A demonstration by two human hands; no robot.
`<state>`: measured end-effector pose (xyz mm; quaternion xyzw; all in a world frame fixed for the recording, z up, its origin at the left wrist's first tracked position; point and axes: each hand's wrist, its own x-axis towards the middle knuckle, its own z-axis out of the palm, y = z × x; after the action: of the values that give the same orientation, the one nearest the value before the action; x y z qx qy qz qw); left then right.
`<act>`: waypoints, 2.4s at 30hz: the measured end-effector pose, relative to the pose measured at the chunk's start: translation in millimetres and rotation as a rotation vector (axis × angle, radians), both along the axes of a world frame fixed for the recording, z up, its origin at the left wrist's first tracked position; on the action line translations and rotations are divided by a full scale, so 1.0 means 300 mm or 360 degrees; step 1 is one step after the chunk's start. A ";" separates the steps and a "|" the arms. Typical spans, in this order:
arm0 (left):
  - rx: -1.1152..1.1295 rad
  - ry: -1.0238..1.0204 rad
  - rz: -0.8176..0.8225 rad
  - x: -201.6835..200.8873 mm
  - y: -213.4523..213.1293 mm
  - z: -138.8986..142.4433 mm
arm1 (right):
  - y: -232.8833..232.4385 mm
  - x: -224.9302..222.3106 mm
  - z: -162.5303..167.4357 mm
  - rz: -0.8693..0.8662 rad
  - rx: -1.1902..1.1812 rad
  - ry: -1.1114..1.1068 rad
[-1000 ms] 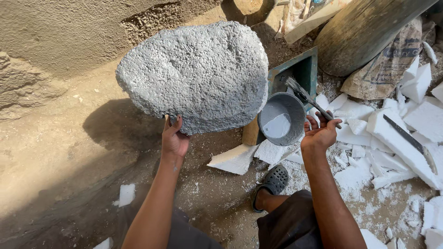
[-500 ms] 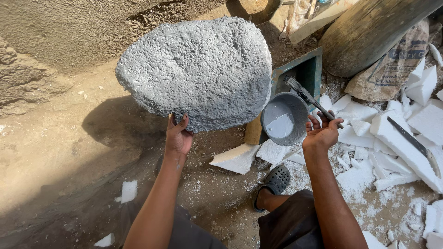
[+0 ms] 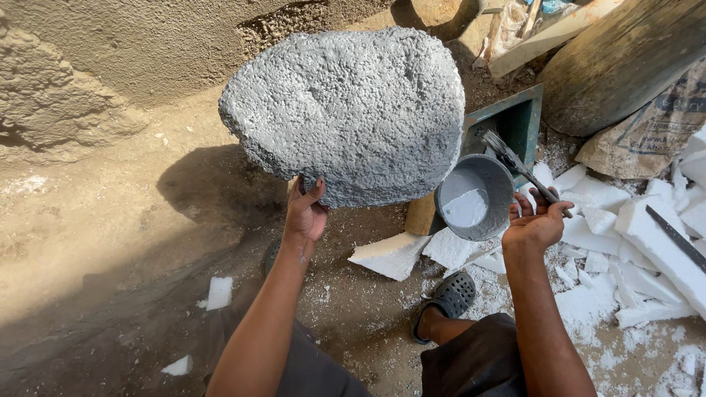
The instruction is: The person holds a large irregular stone and repeatedly applies wet cement to its surface using a brush. The person rotates the stone to cover different areas and continues brushing until the surface is fully coated.
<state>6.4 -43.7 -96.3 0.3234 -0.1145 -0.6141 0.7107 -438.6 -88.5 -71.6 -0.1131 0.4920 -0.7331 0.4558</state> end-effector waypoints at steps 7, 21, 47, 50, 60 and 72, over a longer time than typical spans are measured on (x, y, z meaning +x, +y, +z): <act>0.0031 0.0023 -0.0013 -0.012 -0.008 0.002 | -0.012 -0.023 -0.021 -0.0013 0.0018 -0.0011; -0.0081 -0.0216 -0.0111 -0.045 -0.006 0.010 | 0.093 0.132 0.290 -0.0186 -0.0710 0.0769; -0.0209 -0.0161 -0.0648 -0.238 0.079 0.101 | 0.132 0.560 0.577 -0.0340 -0.1484 0.1691; -0.0230 -0.0190 -0.0625 -0.240 0.073 0.095 | 0.158 0.578 0.561 -0.0205 -0.1450 0.1698; -0.0256 -0.0301 -0.0652 -0.231 0.078 0.085 | 0.140 0.589 0.510 -0.0159 -0.1401 0.1715; -0.0159 -0.0278 -0.0651 -0.224 0.082 0.116 | 0.156 0.609 0.519 -0.0077 -0.1381 0.2079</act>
<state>-60.9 -19.1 -61.6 0.3099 -0.2692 -0.7086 0.5740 -255.9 -41.8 84.0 -0.6787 0.3323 -0.6544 -0.0270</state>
